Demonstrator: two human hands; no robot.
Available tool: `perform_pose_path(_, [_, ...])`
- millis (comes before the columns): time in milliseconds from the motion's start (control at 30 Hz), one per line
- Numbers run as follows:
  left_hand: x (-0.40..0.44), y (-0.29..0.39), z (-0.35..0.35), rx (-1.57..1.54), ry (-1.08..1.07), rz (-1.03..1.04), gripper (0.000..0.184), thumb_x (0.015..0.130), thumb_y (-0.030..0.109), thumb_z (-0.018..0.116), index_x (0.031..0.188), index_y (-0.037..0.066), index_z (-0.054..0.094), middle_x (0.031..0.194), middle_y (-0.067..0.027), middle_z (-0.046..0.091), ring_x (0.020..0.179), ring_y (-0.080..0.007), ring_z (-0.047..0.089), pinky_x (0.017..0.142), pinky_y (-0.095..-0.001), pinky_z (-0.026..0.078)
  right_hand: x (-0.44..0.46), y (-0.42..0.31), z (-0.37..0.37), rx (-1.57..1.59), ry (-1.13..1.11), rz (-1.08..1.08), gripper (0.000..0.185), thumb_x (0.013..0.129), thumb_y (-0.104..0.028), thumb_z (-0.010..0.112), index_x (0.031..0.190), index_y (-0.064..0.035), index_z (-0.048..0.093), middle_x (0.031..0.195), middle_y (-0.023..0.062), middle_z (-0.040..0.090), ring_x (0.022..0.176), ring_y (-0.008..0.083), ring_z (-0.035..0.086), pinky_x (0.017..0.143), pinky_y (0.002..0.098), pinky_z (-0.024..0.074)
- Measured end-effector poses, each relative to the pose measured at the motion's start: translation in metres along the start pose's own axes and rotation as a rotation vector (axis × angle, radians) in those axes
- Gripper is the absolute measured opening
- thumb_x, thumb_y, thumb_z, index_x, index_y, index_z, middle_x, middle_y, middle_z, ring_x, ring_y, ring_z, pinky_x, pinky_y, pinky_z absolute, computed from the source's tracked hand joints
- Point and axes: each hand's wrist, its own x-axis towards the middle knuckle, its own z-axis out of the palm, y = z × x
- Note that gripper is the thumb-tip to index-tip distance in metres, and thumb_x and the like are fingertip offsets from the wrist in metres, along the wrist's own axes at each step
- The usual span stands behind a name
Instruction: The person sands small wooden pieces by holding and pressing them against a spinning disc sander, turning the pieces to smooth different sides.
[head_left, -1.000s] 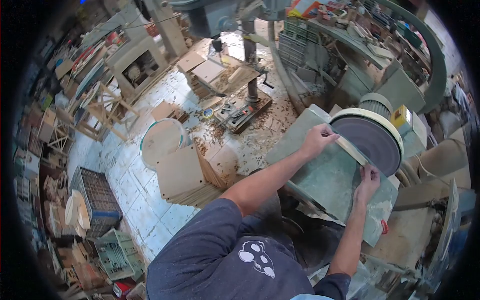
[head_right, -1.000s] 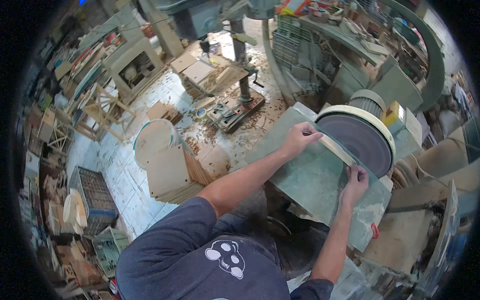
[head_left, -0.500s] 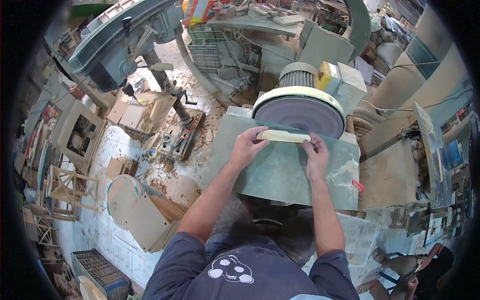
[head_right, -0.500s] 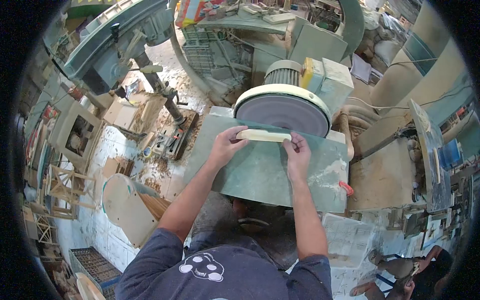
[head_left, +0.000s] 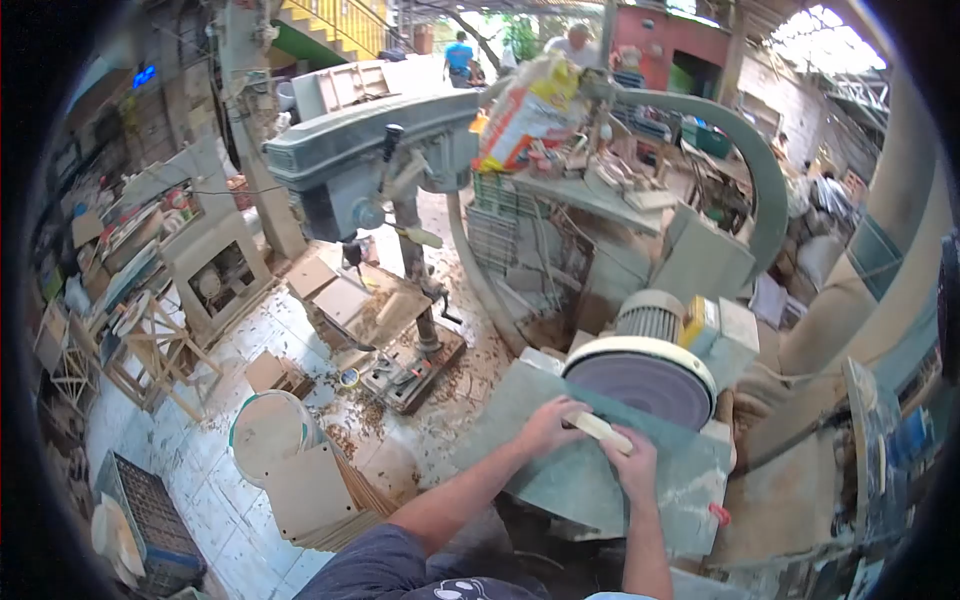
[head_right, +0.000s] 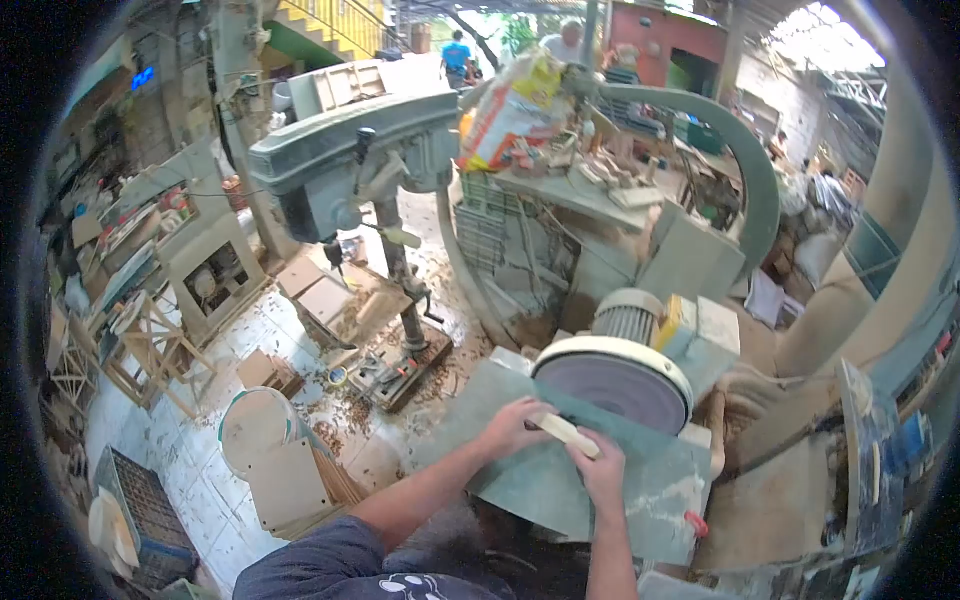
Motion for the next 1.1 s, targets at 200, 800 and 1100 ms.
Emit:
perform_pose_path(200, [-0.002, 0.003, 0.0, -0.043, -0.021, -0.051, 0.043, 0.081, 0.017, 0.079, 0.122, 0.011, 0.066, 0.109, -0.0119, 0.062, 0.101, -0.0272, 0.066, 0.087, -0.036, 0.054, -0.002, 0.002, 0.003, -0.112, 0.028, -0.071, 0.034, 0.076, -0.009, 0.08, 0.107, 0.0, 0.07, 0.098, 0.0142, 0.068, 0.091, 0.0255, 0.064, 0.083, 0.0353, 0.0495])
perform_pose_path(800, [0.0, -0.028, -0.021, 0.377, -0.069, 0.021, 0.038, 0.082, 0.022, 0.076, 0.119, 0.017, 0.07, 0.123, -0.0071, 0.063, 0.122, -0.0291, 0.053, 0.104, -0.0459, 0.038, 0.007, 0.017, 0.02, -0.632, 0.038, -0.317, 0.02, 0.086, -0.011, 0.067, 0.106, -0.0086, 0.071, 0.096, 0.0113, 0.062, 0.094, 0.0311, 0.059, 0.081, 0.0448, 0.0478])
perform_pose_path(1100, [0.02, -0.052, -0.051, 0.437, -0.045, -0.007, 0.037, 0.086, 0.022, 0.073, 0.123, 0.024, 0.069, 0.125, -0.0025, 0.062, 0.127, -0.0267, 0.049, 0.103, -0.0479, 0.035, 0.024, 0.014, 0.057, -0.73, -0.028, -0.396, 0.031, 0.09, -0.016, 0.062, 0.119, -0.0068, 0.067, 0.103, 0.0104, 0.063, 0.099, 0.0303, 0.06, 0.084, 0.0461, 0.0476])
